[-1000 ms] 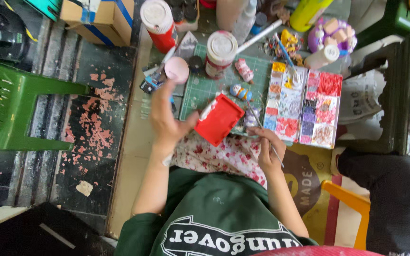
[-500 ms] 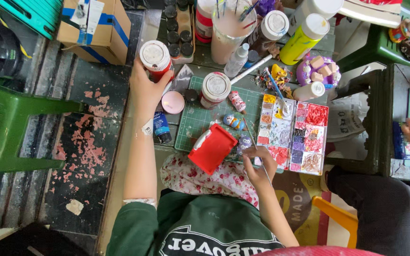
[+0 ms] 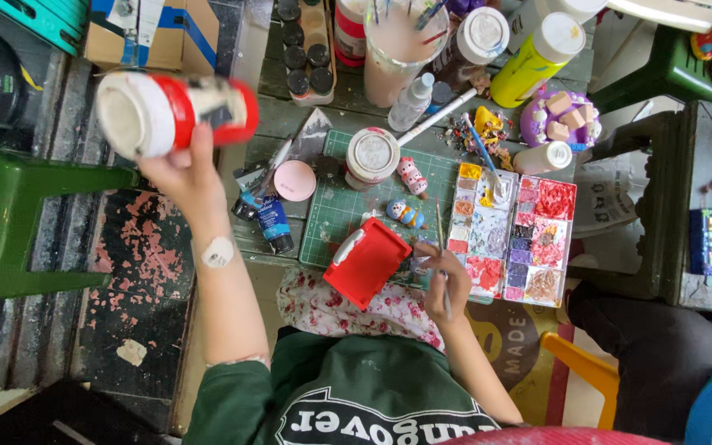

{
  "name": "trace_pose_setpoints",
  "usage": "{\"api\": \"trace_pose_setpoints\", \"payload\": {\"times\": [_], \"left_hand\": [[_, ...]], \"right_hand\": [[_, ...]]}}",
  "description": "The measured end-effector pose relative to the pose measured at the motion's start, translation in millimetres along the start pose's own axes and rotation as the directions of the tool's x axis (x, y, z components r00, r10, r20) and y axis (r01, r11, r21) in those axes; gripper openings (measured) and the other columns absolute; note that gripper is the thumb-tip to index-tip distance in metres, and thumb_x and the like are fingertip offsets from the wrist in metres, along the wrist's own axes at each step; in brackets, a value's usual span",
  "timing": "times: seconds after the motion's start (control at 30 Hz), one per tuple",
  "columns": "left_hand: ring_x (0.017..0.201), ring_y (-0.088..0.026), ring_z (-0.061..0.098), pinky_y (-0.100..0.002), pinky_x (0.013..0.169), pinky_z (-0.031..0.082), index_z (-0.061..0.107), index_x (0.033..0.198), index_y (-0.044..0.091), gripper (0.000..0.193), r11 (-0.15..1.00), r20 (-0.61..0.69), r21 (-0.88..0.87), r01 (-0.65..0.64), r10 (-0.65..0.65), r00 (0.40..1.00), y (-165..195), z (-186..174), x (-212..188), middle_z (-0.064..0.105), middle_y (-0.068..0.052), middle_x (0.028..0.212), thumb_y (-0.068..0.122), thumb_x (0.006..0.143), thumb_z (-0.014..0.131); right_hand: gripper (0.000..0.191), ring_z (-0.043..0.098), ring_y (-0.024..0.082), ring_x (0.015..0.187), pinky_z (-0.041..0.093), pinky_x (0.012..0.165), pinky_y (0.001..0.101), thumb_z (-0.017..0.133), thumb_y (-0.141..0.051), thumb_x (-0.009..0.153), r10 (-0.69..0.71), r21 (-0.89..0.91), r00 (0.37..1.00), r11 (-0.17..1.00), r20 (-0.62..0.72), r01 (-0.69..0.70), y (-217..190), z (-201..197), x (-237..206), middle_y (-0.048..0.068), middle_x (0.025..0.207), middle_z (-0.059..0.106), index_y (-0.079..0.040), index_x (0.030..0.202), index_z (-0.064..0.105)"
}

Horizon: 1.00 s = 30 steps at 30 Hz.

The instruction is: The person paints a small red ceramic object with white paint using a brush. They repeatedly dip the brush into a water container and reload paint from a palette. A black cat enters the scene and the person briefly pets it before resuming painting.

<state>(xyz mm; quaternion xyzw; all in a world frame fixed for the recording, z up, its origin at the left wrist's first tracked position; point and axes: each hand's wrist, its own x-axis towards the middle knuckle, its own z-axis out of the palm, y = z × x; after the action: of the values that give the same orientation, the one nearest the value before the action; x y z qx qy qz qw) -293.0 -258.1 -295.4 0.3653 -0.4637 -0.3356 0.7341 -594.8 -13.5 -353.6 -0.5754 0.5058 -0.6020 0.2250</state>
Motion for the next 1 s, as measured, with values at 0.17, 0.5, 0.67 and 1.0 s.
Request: {"api": "trace_pose_setpoints", "payload": {"times": [0.17,0.5,0.67,1.0], "left_hand": [[0.133,-0.027,0.062,-0.043,0.119,0.051,0.026,0.152,0.000,0.085,0.997,-0.027,0.055,0.060,-0.059,0.998,25,-14,-42,0.057,-0.015,0.144,0.018,0.093,0.085],[0.110,-0.035,0.072,-0.042,0.097,0.057,0.065,0.123,0.000,0.083,0.963,0.872,0.265,-0.049,-0.218,0.438,117,18,-107,0.072,-0.017,0.118,0.032,0.053,0.097],[0.104,-0.036,0.073,-0.041,0.089,0.059,0.066,0.115,0.000,0.076,0.915,0.823,0.402,-0.038,-0.343,0.453,111,17,-126,0.073,-0.018,0.112,0.036,0.056,0.099],[0.116,-0.017,0.065,-0.033,0.105,0.051,0.067,0.128,-0.002,0.043,0.833,0.811,0.221,0.508,-0.446,0.379,108,46,-135,0.073,-0.009,0.123,0.033,0.107,0.055]], "right_hand": [[0.029,0.073,0.030,0.098,0.058,0.089,0.0405,0.042,-0.030,0.111,-0.046,-0.153,0.997,0.987,0.054,0.054,1,-1,12,0.024,0.117,0.074,-0.006,0.105,0.056],[0.071,0.061,0.043,0.121,0.041,0.108,0.0636,0.088,-0.040,0.067,-0.440,0.283,0.824,0.892,0.356,0.354,-42,50,65,0.023,0.126,0.064,-0.012,0.107,0.036],[0.064,0.060,0.041,0.130,0.046,0.117,0.0602,0.089,-0.028,0.083,-0.252,0.439,0.927,0.892,0.279,0.110,-49,63,41,0.024,0.131,0.059,-0.014,0.110,0.033],[0.067,0.073,0.028,0.101,0.057,0.089,0.0375,0.097,-0.037,0.073,-0.132,0.243,0.899,0.970,0.417,0.029,-66,10,6,0.018,0.112,0.072,-0.013,0.100,0.041]]}}
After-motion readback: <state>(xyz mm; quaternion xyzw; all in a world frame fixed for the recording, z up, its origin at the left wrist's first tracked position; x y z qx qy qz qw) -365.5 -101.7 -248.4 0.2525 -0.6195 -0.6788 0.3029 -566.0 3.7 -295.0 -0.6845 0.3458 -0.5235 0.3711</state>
